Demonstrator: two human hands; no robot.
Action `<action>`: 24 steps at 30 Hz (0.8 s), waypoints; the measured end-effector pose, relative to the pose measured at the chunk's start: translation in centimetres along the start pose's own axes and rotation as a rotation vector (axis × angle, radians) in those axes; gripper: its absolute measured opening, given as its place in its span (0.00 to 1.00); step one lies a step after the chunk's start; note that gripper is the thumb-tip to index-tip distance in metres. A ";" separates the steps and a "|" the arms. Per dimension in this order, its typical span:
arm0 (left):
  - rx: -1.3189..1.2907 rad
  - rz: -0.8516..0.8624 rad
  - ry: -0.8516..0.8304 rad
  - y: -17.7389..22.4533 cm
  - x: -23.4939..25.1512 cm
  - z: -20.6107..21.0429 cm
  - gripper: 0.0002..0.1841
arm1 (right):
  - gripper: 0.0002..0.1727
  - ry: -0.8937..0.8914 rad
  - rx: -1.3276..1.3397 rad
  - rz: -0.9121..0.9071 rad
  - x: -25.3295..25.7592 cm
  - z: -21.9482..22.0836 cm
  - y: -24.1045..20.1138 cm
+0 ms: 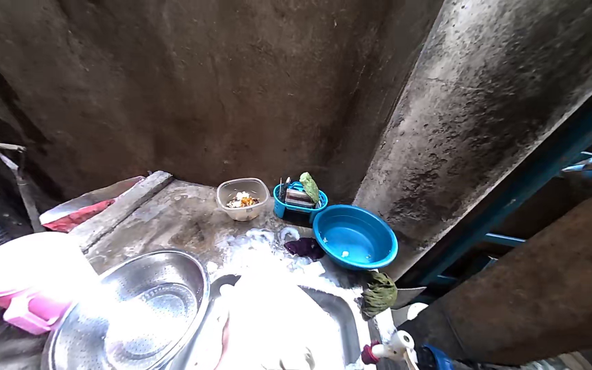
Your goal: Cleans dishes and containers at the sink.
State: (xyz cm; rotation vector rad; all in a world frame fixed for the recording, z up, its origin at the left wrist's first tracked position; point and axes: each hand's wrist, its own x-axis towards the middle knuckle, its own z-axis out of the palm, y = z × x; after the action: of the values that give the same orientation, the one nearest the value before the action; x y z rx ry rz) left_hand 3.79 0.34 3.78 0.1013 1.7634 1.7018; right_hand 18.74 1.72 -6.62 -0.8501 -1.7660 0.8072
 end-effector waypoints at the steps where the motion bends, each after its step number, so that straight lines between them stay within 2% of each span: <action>1: -0.023 0.013 -0.010 -0.6 -0.4 0.5 0.22 | 0.12 -0.077 -0.094 -0.164 1.6 0.9 -0.6; 3: -0.127 0.028 -0.004 -1.9 -0.8 1.7 0.18 | 0.08 -0.115 -0.214 -0.397 6.4 2.5 -2.5; 4: -0.155 0.033 -0.069 -2.5 -1.0 1.9 0.22 | 0.08 -0.141 -0.272 -0.466 9.0 3.1 -3.2; 5: -0.131 0.052 -0.169 -3.0 -1.5 1.6 0.26 | 0.09 -0.214 -0.316 -0.459 11.4 3.5 -4.0; 7: -0.033 0.104 -0.314 -4.3 -1.7 0.9 0.26 | 0.16 -0.465 -0.346 -0.151 14.6 4.0 -4.9; 10: 0.183 0.217 -0.341 -4.4 -1.1 -0.2 0.16 | 0.18 -0.227 -0.326 -0.105 15.6 3.3 -3.3; 12: 0.460 0.363 -0.393 -4.4 -0.2 -1.3 0.12 | 0.16 0.096 -0.328 -0.167 14.0 1.1 -1.1; 13: 0.575 0.478 -0.453 -4.9 0.6 -1.8 0.12 | 0.15 0.202 -0.279 -0.066 12.7 -0.3 -0.3; 15: 0.731 0.738 -0.652 -5.8 2.7 -2.9 0.11 | 0.17 0.236 -0.064 0.436 9.3 -3.4 0.3; 16: 0.794 0.813 -0.780 -5.8 3.7 -3.3 0.11 | 0.23 0.263 0.080 0.680 7.7 -4.9 0.9; 17: 0.854 0.803 -0.936 -5.2 4.4 -3.6 0.12 | 0.24 0.344 0.200 0.803 6.3 -6.0 1.9; 19: 0.929 0.797 -1.232 -3.8 5.4 -4.1 0.10 | 0.21 0.427 0.379 0.862 4.1 -8.4 2.9; 20: 0.962 0.783 -1.311 -3.3 5.7 -4.6 0.09 | 0.22 0.417 0.494 0.825 3.3 -9.6 3.4; 21: 1.017 0.747 -1.339 -2.9 5.8 -5.3 0.09 | 0.24 0.387 0.581 0.799 2.9 -10.6 3.6; 23: 1.115 0.652 -1.291 -2.6 6.3 -7.6 0.08 | 0.29 0.263 0.663 0.859 3.1 -11.8 2.4; 24: 1.116 0.650 -1.233 -2.7 6.7 -9.1 0.08 | 0.24 0.217 0.653 0.925 3.6 -11.6 1.4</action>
State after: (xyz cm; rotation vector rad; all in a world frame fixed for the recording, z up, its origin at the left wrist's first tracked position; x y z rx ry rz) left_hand -4.93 -4.53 -2.18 1.8761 1.4094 0.3972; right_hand 28.97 7.11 -2.58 -1.2234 -0.7517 1.6851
